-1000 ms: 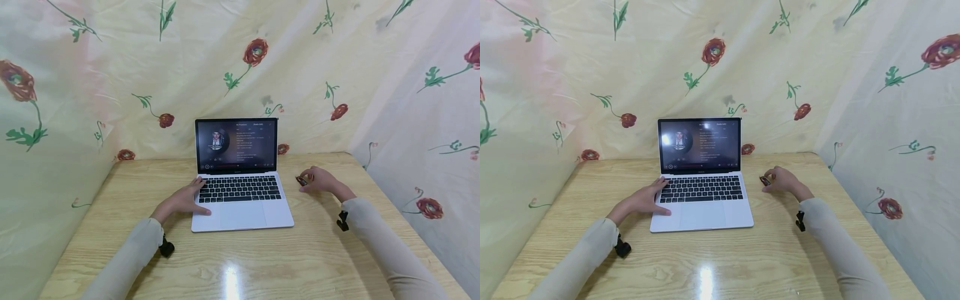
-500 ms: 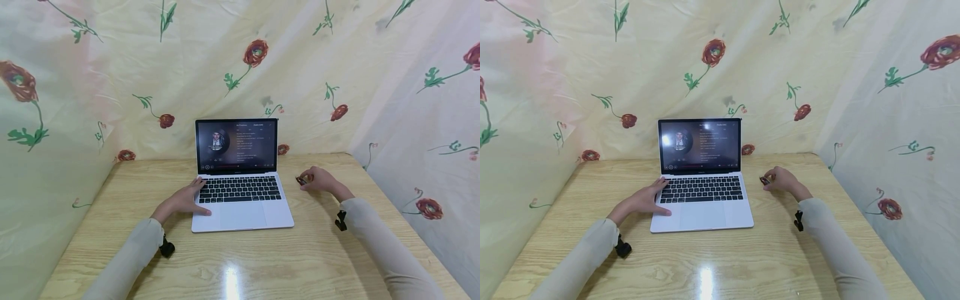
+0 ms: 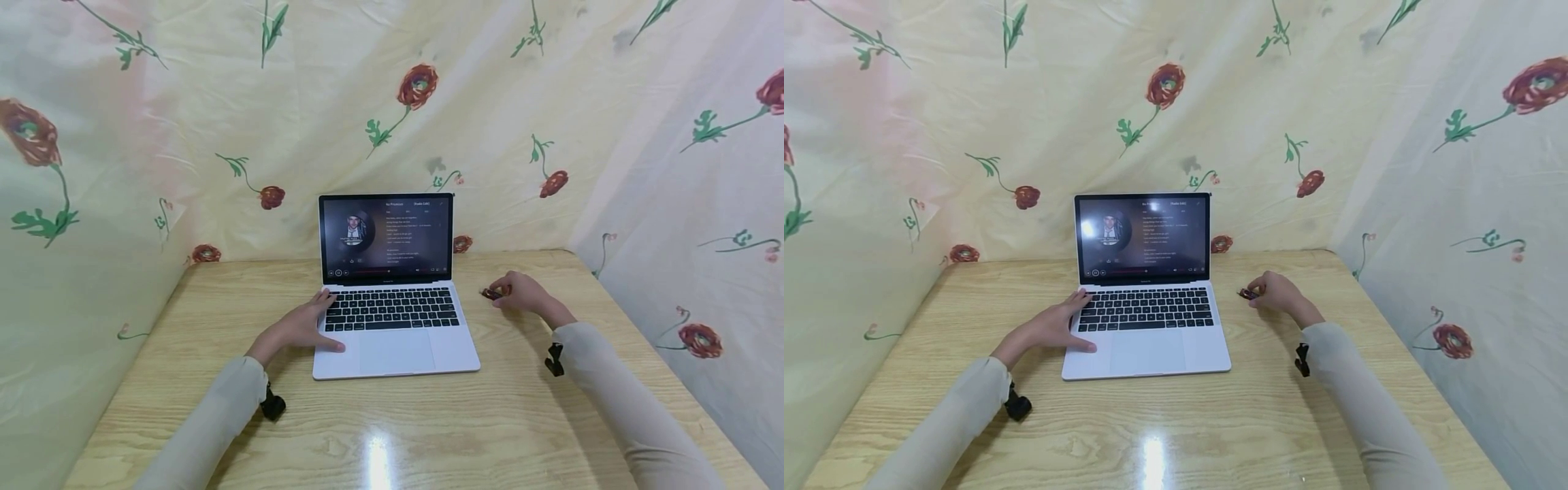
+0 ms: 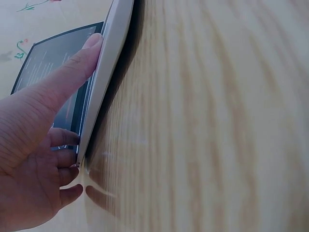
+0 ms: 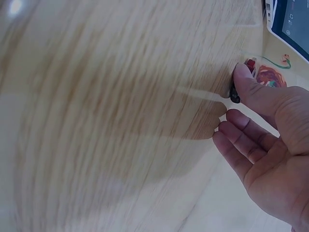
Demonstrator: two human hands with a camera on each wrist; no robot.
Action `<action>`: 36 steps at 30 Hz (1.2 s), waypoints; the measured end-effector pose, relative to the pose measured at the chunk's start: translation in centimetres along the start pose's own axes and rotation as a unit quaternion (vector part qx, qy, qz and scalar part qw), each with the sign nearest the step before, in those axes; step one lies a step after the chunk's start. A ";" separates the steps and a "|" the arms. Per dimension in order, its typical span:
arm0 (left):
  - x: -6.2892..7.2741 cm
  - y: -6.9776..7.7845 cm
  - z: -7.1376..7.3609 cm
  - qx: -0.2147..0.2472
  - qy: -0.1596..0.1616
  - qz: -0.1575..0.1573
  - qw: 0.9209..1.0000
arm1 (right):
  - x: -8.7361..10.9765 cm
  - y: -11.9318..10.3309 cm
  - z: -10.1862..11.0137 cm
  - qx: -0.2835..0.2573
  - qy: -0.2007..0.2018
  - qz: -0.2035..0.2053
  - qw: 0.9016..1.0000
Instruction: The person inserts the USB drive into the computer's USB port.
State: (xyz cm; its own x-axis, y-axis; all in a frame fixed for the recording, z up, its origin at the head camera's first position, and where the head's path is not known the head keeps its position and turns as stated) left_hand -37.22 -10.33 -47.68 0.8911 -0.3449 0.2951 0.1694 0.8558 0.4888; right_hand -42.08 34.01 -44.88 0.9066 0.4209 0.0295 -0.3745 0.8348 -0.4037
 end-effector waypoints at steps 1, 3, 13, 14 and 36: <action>0.0 0.0 0.0 0.000 0.000 0.000 1.000 | 0.0 0.0 0.0 0.001 0.000 -0.001 1.000; 0.0 0.0 0.0 0.000 0.000 0.000 1.000 | 0.0 -0.1 0.0 0.001 0.000 0.000 1.000; 0.1 0.0 -0.1 0.003 -0.001 0.002 1.000 | 0.1 -0.2 0.0 -0.002 -0.002 0.002 1.000; 0.1 0.0 -0.1 0.003 -0.001 0.001 1.000 | 0.1 -0.1 0.0 -0.003 -0.001 -0.001 1.000; 0.2 0.2 0.1 0.007 0.002 0.002 1.000 | -0.5 0.3 0.1 -0.003 0.006 0.002 1.000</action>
State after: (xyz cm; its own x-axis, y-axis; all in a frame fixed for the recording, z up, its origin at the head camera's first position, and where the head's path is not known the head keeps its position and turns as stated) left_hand -37.05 -10.28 -47.46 0.8931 -0.3397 0.2949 0.1590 0.8516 0.4995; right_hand -42.68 34.07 -44.89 0.9076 0.4196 0.0163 -0.3770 0.8313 -0.4085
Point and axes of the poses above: each hand's wrist, its own x-axis away from the middle knuckle, its own z-axis out of the back of the hand, y = z × x, the point moved 8 cm from there along -x, towards the middle knuckle, and after that the axes turned 11 degrees about z, right-handed, at the moved point
